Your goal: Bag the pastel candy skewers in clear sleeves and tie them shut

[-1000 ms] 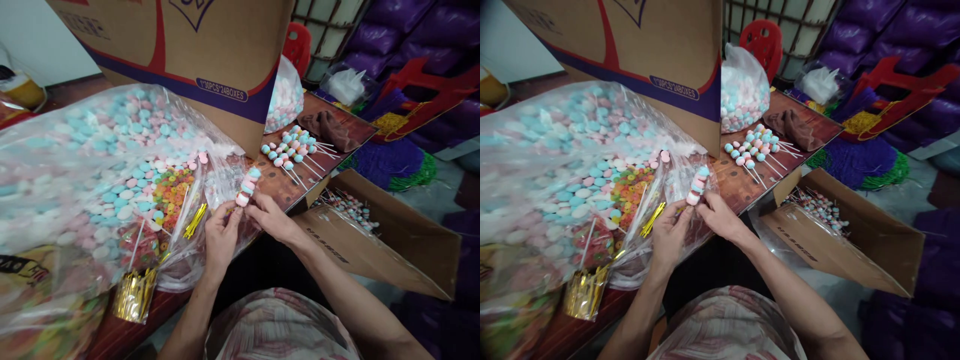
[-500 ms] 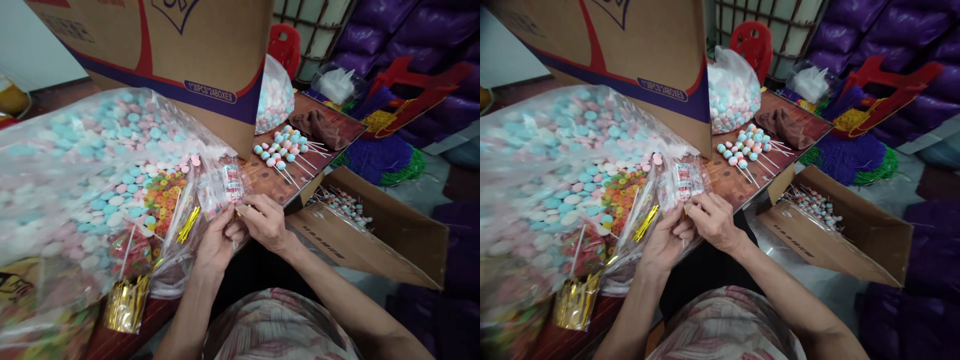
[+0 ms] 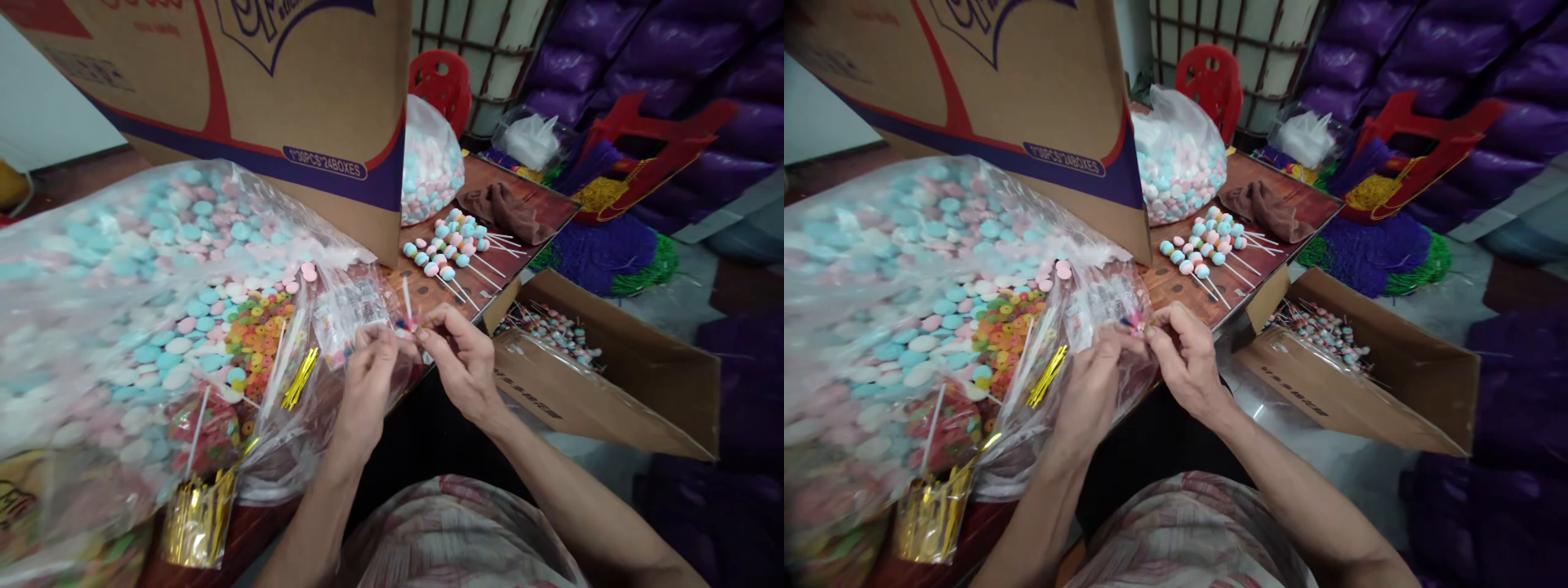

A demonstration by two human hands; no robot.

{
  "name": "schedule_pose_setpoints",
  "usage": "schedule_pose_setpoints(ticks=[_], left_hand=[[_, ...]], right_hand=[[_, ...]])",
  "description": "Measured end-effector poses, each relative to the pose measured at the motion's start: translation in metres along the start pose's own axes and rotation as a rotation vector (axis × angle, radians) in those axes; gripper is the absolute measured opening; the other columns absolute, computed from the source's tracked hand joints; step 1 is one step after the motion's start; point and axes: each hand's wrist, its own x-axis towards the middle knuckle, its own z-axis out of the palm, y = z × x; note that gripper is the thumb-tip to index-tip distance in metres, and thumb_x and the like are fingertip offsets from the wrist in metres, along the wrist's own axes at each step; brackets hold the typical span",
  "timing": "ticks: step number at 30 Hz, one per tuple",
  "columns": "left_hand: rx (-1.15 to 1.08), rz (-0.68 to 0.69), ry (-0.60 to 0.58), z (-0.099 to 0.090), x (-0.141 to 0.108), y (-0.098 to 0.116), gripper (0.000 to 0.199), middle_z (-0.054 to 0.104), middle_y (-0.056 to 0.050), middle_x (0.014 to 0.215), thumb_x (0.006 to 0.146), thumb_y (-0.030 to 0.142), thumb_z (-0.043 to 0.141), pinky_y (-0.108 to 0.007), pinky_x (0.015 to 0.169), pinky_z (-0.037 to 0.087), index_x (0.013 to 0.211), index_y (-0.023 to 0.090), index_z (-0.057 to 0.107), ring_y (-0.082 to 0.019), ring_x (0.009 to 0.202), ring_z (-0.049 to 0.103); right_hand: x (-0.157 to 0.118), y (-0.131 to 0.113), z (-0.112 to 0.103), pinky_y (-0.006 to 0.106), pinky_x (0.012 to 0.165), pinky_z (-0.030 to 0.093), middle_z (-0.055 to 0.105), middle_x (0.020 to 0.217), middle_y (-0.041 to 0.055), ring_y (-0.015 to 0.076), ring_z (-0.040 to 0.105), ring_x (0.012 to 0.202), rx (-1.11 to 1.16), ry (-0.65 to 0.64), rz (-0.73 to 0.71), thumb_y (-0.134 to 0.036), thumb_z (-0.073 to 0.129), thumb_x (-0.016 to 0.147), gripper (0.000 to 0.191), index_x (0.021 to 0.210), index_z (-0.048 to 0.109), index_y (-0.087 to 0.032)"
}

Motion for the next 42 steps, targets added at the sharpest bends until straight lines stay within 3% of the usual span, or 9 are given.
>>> schedule_pose_setpoints(ticks=[8, 12, 15, 18, 22, 25, 29, 36, 42], left_hand=[[-0.011, -0.16, -0.189, 0.025, -0.006, -0.026, 0.027, 0.068, -0.004, 0.078, 0.081, 0.043, 0.074, -0.03, 0.083, 0.048, 0.075, 0.017, 0.076, -0.017, 0.082, 0.061], [0.285, 0.008, -0.071, 0.039, -0.005, -0.04, 0.018, 0.066, -0.002, 0.072, 0.083, 0.035, 0.072, -0.028, 0.069, 0.045, 0.073, 0.02, 0.075, -0.014, 0.068, 0.057], [0.58, 0.181, -0.193, 0.044, 0.0, -0.05, 0.019, 0.065, -0.001, 0.07, 0.085, 0.027, 0.07, -0.029, 0.071, 0.045, 0.067, 0.021, 0.071, -0.015, 0.071, 0.059], [0.839, 0.342, -0.304, 0.038, 0.01, -0.051, 0.01, 0.069, -0.004, 0.089, 0.089, 0.025, 0.066, -0.033, 0.084, 0.047, 0.084, 0.022, 0.074, -0.018, 0.088, 0.063], [1.313, 0.43, -0.043, 0.013, 0.023, -0.038, 0.036, 0.062, -0.012, 0.112, 0.083, 0.032, 0.072, -0.04, 0.089, 0.046, 0.117, 0.022, 0.068, -0.028, 0.106, 0.06], [1.529, 0.333, -0.011, -0.006, 0.027, -0.03, 0.039, 0.065, -0.013, 0.104, 0.084, 0.029, 0.07, -0.042, 0.084, 0.047, 0.121, 0.018, 0.062, -0.03, 0.099, 0.062], [1.483, 0.25, -0.036, -0.021, 0.025, -0.031, 0.009, 0.069, -0.006, 0.085, 0.089, 0.021, 0.059, -0.036, 0.078, 0.045, 0.094, 0.021, 0.066, -0.025, 0.084, 0.064], [1.072, 0.434, 0.216, -0.051, 0.033, -0.024, 0.009, 0.064, -0.001, 0.078, 0.088, 0.024, 0.055, -0.029, 0.071, 0.045, 0.085, 0.021, 0.063, -0.017, 0.072, 0.059], [1.159, 0.476, 0.362, -0.073, 0.04, -0.013, 0.009, 0.064, -0.002, 0.08, 0.085, 0.022, 0.054, -0.03, 0.07, 0.045, 0.086, 0.021, 0.063, -0.017, 0.072, 0.058]], right_hand=[[-0.025, 0.007, -0.025, 0.033, 0.073, 0.049, 0.068, 0.083, 0.0033, 0.0187, 0.062, 0.079, 0.109, 0.074, 0.123, -0.022, 0.061, 0.09, 0.012, 0.084, 0.072, -0.022], [-0.052, 0.021, -0.039, 0.029, 0.06, 0.044, 0.067, 0.075, 0.0037, 0.0146, 0.054, 0.063, 0.342, -0.029, 0.415, -0.034, 0.06, 0.093, 0.021, 0.085, 0.073, -0.02], [-0.069, 0.035, -0.047, 0.025, 0.048, 0.033, 0.058, 0.061, 0.0, 0.0094, 0.04, 0.049, 0.559, 0.006, 0.584, -0.038, 0.067, 0.09, 0.023, 0.078, 0.07, -0.018], [-0.068, 0.053, -0.07, 0.021, 0.045, 0.026, 0.041, 0.052, -0.0075, 0.0056, 0.023, 0.044, 0.733, 0.215, 0.64, -0.036, 0.074, 0.083, 0.019, 0.08, 0.069, -0.019], [-0.041, 0.082, -0.126, 0.02, 0.046, 0.031, 0.053, 0.067, -0.0055, 0.0055, 0.028, 0.047, 0.817, 0.494, 0.555, -0.037, 0.075, 0.081, 0.015, 0.089, 0.07, -0.024], [-0.022, 0.091, -0.144, 0.022, 0.048, 0.034, 0.065, 0.083, 0.0004, 0.0074, 0.04, 0.053, 0.673, 0.51, 0.556, -0.047, 0.067, 0.085, 0.025, 0.093, 0.072, -0.023], [-0.017, 0.078, -0.099, 0.025, 0.052, 0.036, 0.066, 0.081, 0.0016, 0.0101, 0.047, 0.057, 0.336, 0.327, 0.46, -0.037, 0.066, 0.087, 0.02, 0.096, 0.072, -0.02], [-0.01, 0.056, 0.008, 0.034, 0.08, 0.043, 0.069, 0.091, 0.0064, 0.0206, 0.059, 0.085, -0.505, -0.149, 0.004, -0.025, 0.054, 0.097, 0.017, 0.09, 0.069, -0.021], [0.007, 0.055, 0.052, 0.036, 0.076, 0.035, 0.067, 0.096, 0.0095, 0.0247, 0.056, 0.09, -0.931, -0.286, 0.033, -0.03, 0.062, 0.094, 0.011, 0.095, 0.066, -0.02]])
